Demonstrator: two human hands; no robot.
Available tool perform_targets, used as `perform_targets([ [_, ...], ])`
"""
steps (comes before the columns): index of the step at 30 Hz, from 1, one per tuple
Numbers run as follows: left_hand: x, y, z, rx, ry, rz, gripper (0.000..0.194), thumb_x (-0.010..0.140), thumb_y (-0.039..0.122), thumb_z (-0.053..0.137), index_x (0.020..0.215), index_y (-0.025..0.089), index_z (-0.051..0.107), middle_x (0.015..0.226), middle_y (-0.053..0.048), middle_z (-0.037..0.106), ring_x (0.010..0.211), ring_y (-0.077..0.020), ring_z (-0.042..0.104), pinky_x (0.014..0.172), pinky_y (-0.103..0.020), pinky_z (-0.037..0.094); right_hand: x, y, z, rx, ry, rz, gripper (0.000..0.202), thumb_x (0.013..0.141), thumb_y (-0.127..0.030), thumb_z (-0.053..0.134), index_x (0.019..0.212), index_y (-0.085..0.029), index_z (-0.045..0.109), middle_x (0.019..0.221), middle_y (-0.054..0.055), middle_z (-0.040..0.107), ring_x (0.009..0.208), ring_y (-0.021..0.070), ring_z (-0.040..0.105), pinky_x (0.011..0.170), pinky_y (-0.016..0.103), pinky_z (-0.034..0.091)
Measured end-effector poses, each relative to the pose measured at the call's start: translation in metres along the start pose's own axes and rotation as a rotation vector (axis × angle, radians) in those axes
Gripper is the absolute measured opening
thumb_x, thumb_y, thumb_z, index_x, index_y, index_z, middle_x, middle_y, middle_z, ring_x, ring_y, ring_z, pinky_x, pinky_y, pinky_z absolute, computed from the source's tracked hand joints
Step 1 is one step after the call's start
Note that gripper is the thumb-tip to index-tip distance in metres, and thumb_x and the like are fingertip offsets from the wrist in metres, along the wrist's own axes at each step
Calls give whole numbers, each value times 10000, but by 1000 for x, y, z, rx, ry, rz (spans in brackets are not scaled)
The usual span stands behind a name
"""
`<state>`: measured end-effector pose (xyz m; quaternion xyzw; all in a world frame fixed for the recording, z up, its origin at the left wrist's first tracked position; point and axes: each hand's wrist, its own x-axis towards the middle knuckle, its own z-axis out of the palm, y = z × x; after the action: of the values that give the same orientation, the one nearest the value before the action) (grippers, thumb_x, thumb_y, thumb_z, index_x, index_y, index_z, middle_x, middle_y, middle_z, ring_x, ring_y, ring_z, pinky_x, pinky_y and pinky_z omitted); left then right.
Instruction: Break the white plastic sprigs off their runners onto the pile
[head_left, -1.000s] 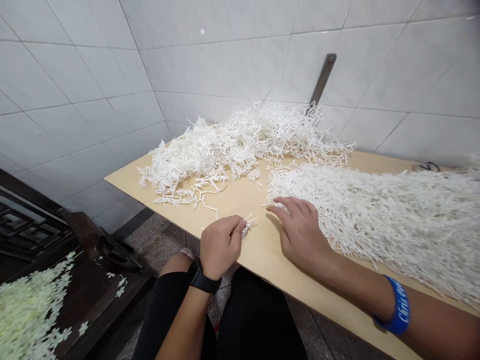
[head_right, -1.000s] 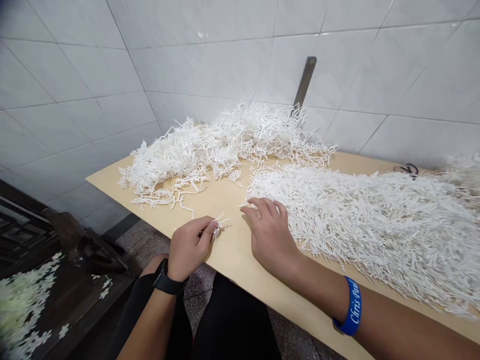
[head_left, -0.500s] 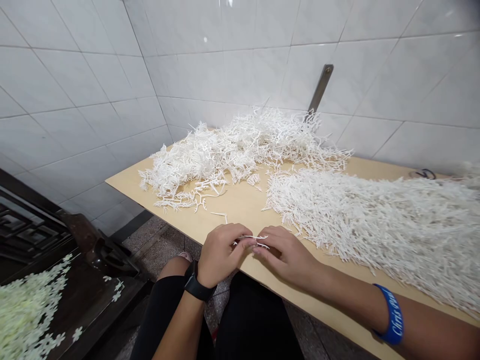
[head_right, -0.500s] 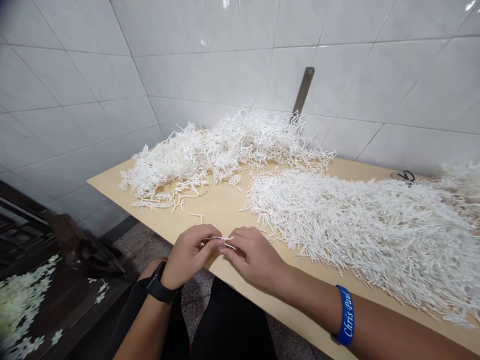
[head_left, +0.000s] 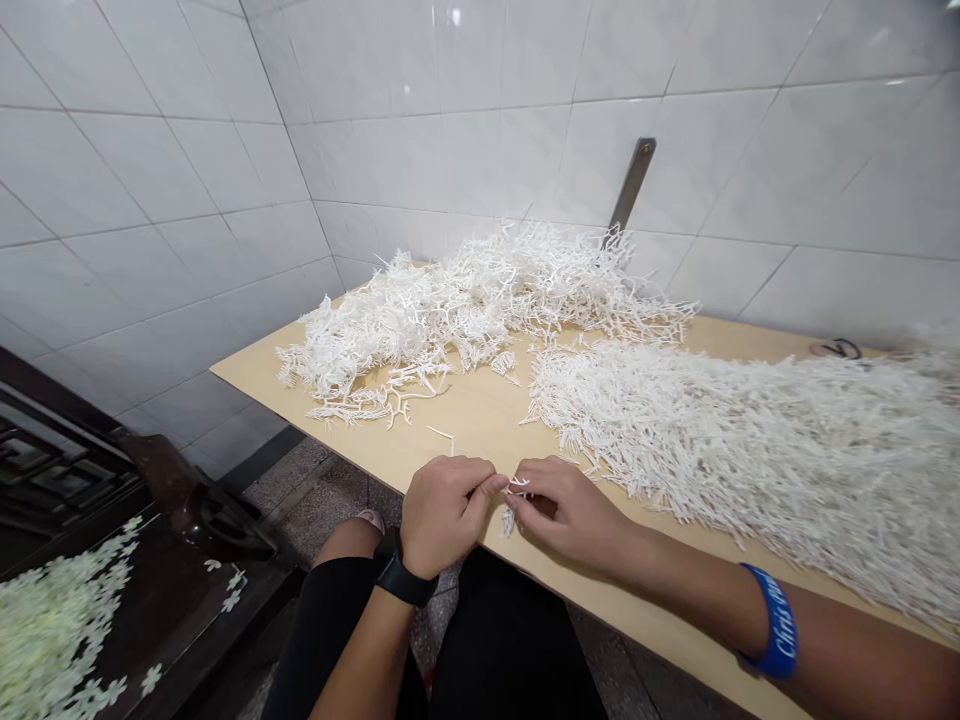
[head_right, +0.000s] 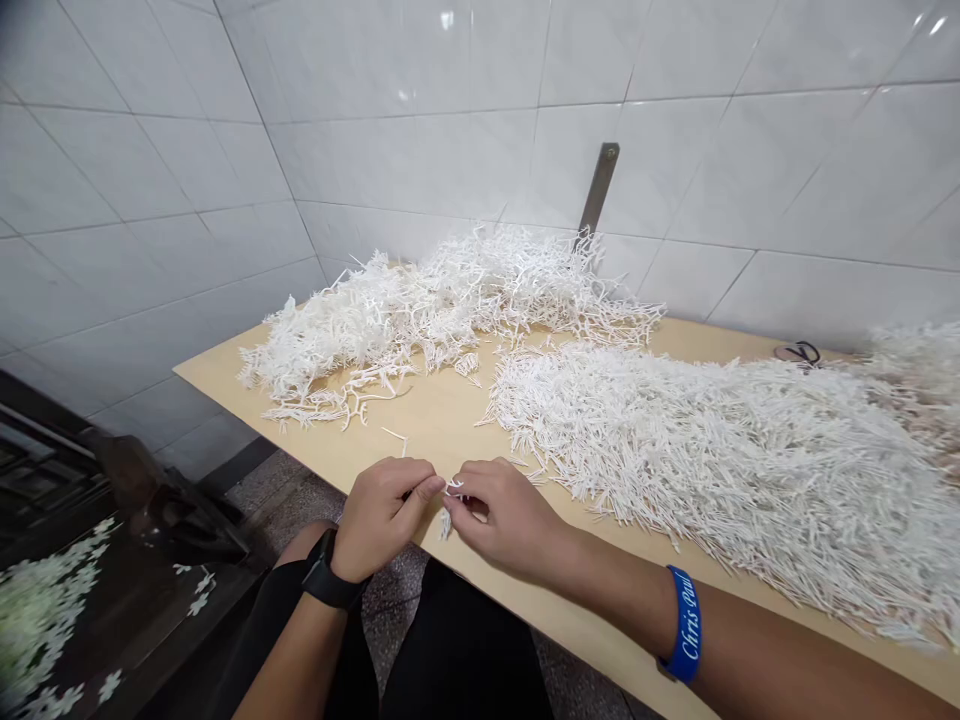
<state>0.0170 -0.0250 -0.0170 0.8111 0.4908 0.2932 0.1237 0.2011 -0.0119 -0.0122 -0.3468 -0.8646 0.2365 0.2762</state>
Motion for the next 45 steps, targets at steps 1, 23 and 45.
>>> perform_targets([
  [1,0,0,1,9,43,-45,422,988,344,417,598,183,420,569,24,491,577,-128,456,595,-275,276,0,-1,0,2,3,18,321,907,-178,462,589,-184,426,586,-22,457,581,129,440,594,272,320],
  [23,-2,-3,-3,-163,32,23,279,987,315,457,793,198,620,742,1,654,722,-153,567,676,-272,347,-3,-2,0,13,38,154,235,942,-336,562,766,-181,570,734,17,598,707,180,540,657,302,382],
  [45,-2,-4,-2,-176,41,91,401,997,353,430,648,180,522,615,4,545,637,-139,489,624,-274,316,0,-4,-3,88,-19,50,255,894,-227,510,646,-180,541,618,-10,545,607,134,484,634,276,338],
])
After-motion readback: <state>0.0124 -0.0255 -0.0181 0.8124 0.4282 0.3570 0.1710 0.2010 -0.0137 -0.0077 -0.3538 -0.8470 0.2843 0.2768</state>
